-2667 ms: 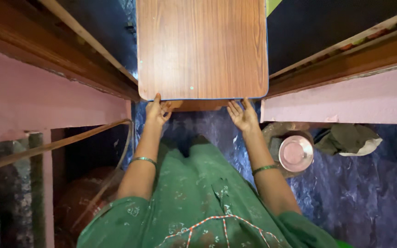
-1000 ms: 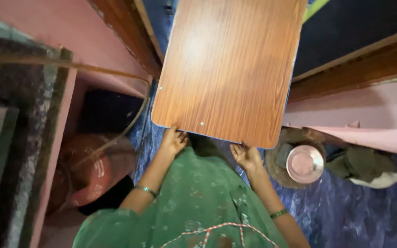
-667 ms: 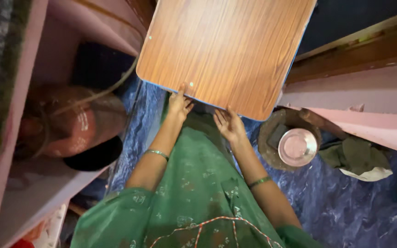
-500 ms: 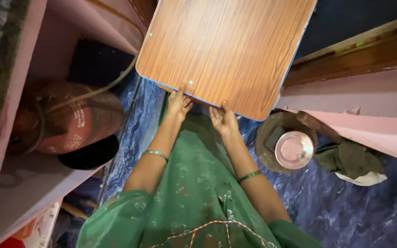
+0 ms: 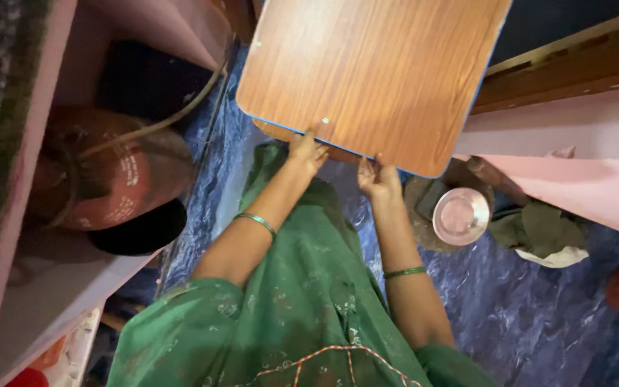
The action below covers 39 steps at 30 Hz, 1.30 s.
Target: The person carries a small wooden table across a room with blue marble flooring, navigating around a bed and other furniture. The person holds the table with both hands and walks from one area to another, eventually placing it near a doorway.
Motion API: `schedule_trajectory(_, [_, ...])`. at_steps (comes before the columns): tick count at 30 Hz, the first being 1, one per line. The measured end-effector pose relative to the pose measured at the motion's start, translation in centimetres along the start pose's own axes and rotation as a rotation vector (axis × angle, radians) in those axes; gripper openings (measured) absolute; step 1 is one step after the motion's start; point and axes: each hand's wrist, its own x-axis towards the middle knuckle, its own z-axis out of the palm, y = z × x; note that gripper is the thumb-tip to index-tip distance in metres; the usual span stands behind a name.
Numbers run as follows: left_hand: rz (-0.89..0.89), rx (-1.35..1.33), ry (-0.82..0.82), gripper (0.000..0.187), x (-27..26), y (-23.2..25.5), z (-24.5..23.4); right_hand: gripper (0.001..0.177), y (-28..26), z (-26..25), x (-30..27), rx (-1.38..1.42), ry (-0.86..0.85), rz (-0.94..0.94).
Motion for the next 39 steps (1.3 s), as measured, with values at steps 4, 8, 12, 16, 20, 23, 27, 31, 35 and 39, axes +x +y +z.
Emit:
schedule_trajectory(4, [-0.073, -0.041, 0.041, 0.037, -1.8, -2.4, -0.7, 0.021, 0.2, -2.2, -2.8, -0.034, 0.067, -0.004])
schedule_trajectory(8, [-0.093, -0.031, 0.044, 0.033, -4.8, -3.9, -3.1, 0.018, 2.7, -4.3, -6.4, 0.006, 0.099, 0.015])
schedule_trajectory(12, [-0.085, -0.056, 0.025, 0.03, -5.3, -5.9, -6.5, 0.017, 5.4, -5.9, -9.0, 0.045, 0.086, 0.042])
schedule_trajectory(16, [-0.096, -0.039, 0.02, 0.032, -6.3, -7.7, -9.7, 0.016, 7.6, -8.5, -10.8, -0.02, -0.082, 0.042])
schedule_trajectory(20, [-0.104, -0.012, 0.05, 0.031, -9.1, -9.7, -11.9, 0.019, 8.6, -12.5, -11.7, 0.054, 0.072, 0.055])
schedule_trajectory(23, [-0.102, -0.017, 0.042, 0.03, -11.4, -11.3, -13.2, 0.02, 8.9, -15.4, -11.8, 0.019, 0.05, 0.065])
schedule_trajectory(27, [0.018, -0.075, 0.027, 0.029, -10.7, -12.2, -12.8, 0.024, 8.9, -16.7, -12.3, -0.05, 0.071, 0.025])
schedule_trajectory(31, [0.066, -0.003, 0.04, 0.028, -9.6, -11.6, -13.1, 0.028, 8.6, -15.4, -13.8, -0.071, -0.068, 0.057])
schedule_trajectory(35, [0.191, 0.061, 0.024, 0.033, -10.2, -12.3, -14.4, 0.037, 9.7, -13.9, -17.9, -0.284, -0.278, 0.063])
schedule_trajectory(39, [1.049, 0.339, 0.397, 0.058, -13.6, -9.7, -14.5, 0.036, 7.8, -12.6, -26.2, -0.793, -0.274, -0.002])
